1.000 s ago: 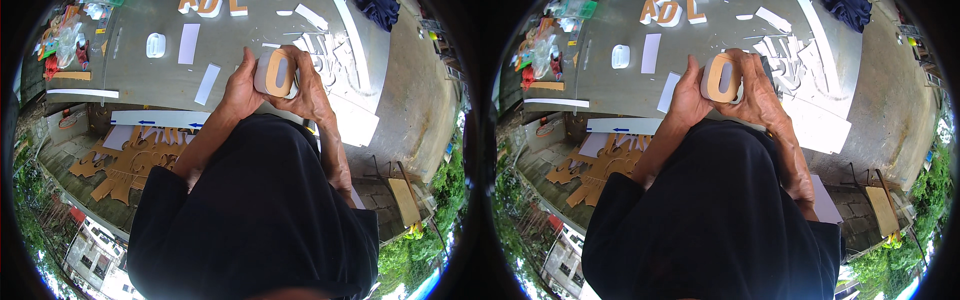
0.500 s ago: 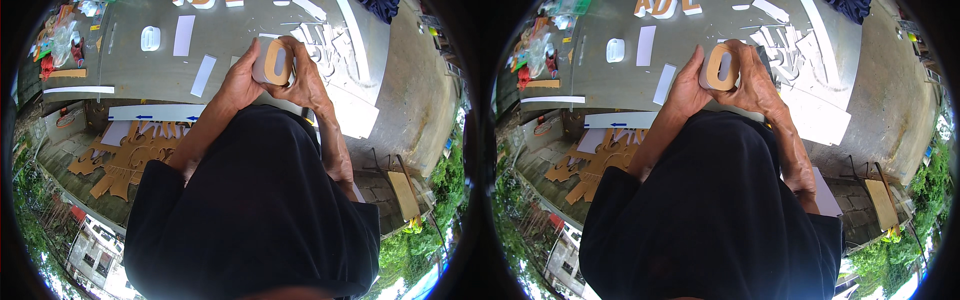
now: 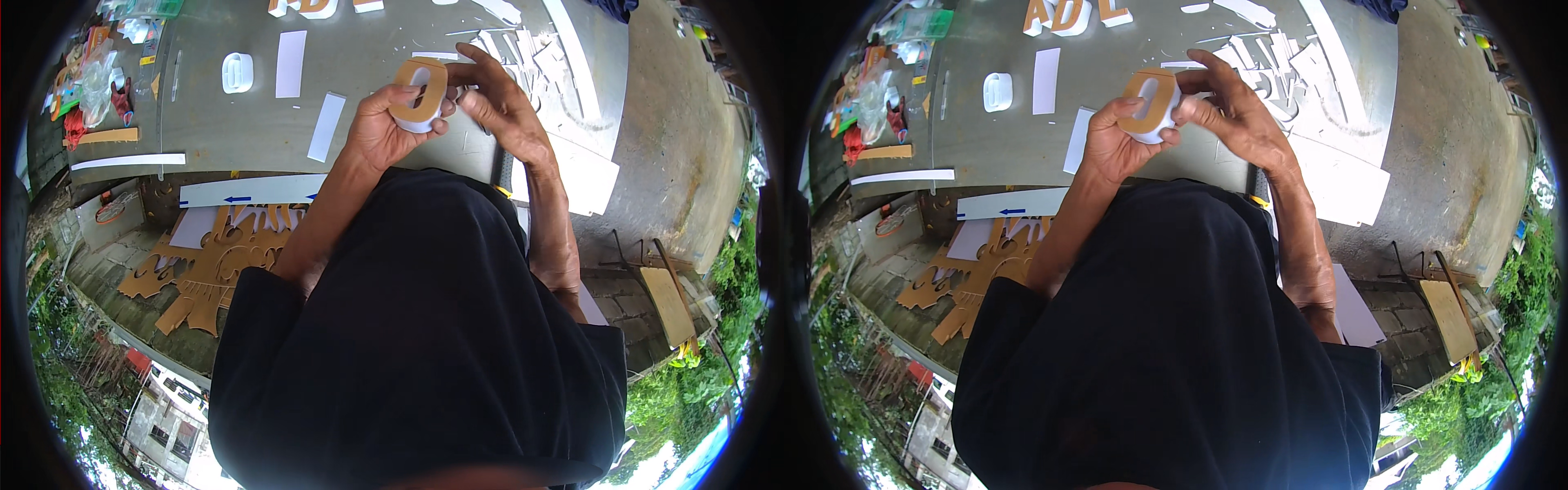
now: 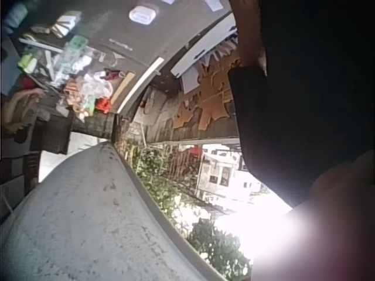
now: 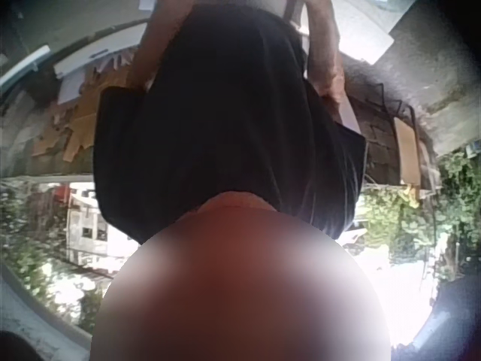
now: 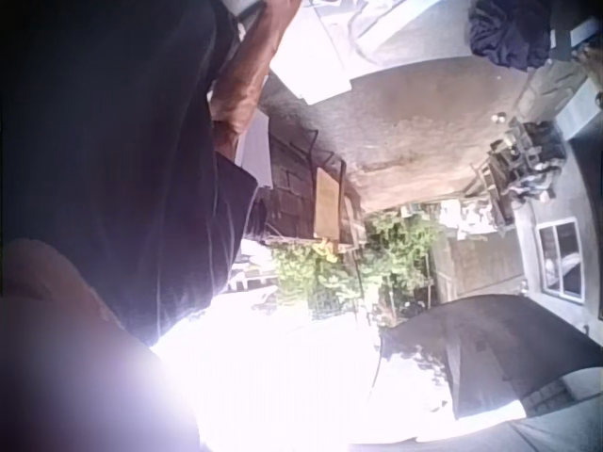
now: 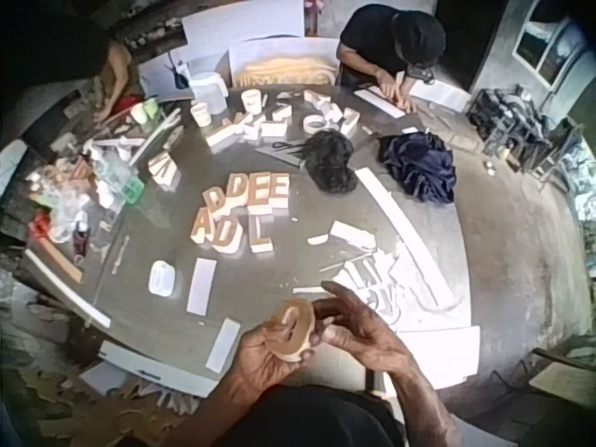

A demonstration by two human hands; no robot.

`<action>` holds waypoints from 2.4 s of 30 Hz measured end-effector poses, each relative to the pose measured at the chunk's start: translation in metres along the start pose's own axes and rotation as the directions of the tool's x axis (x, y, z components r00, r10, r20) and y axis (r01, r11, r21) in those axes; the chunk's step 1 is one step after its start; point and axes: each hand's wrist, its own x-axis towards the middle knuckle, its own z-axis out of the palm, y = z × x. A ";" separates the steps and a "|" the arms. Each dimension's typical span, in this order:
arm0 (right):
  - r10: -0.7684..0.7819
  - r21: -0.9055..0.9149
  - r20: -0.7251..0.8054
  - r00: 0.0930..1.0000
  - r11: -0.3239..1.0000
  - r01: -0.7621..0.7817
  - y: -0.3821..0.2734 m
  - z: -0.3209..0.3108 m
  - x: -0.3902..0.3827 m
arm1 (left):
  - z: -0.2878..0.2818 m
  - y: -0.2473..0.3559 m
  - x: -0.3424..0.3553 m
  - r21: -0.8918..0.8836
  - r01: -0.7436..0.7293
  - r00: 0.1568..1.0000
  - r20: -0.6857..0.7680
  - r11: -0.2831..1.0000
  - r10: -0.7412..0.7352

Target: The recorder is assembling and finishing three-dimensional letters for a sign.

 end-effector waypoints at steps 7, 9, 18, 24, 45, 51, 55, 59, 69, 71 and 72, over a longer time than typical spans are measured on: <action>0.155 0.058 -0.057 0.986 0.987 -0.151 -0.011 -0.006 0.009 | 0.001 0.005 -0.002 -0.179 0.087 0.980 0.192 0.980 -0.052; 0.181 0.079 -0.007 0.983 0.980 -0.180 -0.014 -0.001 0.011 | 0.003 0.004 -0.004 -0.163 0.062 0.979 0.203 0.985 -0.028; 0.068 0.003 0.083 0.994 0.998 -0.068 -0.022 -0.002 0.008 | 0.007 0.016 -0.010 0.060 0.032 0.979 0.199 0.998 -0.043; 0.057 0.071 0.275 0.960 0.994 -0.080 -0.005 -0.011 0.019 | 0.008 0.013 -0.010 0.031 0.100 0.965 0.241 0.994 -0.105; -0.112 -0.150 0.355 0.928 0.973 0.175 -0.013 -0.019 0.031 | 0.007 0.018 -0.007 0.108 0.081 0.984 0.150 0.991 -0.097; -0.128 -0.202 0.336 0.933 0.958 0.204 -0.023 -0.017 0.030 | 0.012 0.015 -0.007 0.134 0.029 0.992 0.115 0.991 -0.044; -0.104 -0.442 0.192 0.976 0.879 0.181 -0.045 -0.014 0.018 | 0.023 0.008 -0.004 0.436 -0.098 0.994 -0.009 0.895 0.113; -0.158 -0.521 0.164 0.974 0.825 0.222 -0.045 -0.004 0.003 | 0.030 0.000 -0.006 0.559 -0.216 0.959 -0.031 0.801 0.281; -0.116 -0.534 0.065 0.991 0.835 0.133 -0.050 0.015 -0.010 | 0.032 -0.012 -0.008 0.856 -0.315 0.872 0.092 0.409 0.480; -0.120 -0.549 0.083 0.989 0.823 0.146 -0.049 0.015 -0.010 | 0.033 -0.011 -0.009 0.850 -0.298 0.880 0.067 0.435 0.470; -0.106 -0.530 0.086 0.991 0.837 0.135 -0.049 0.016 -0.009 | 0.033 -0.011 -0.010 0.849 -0.299 0.879 0.067 0.436 0.472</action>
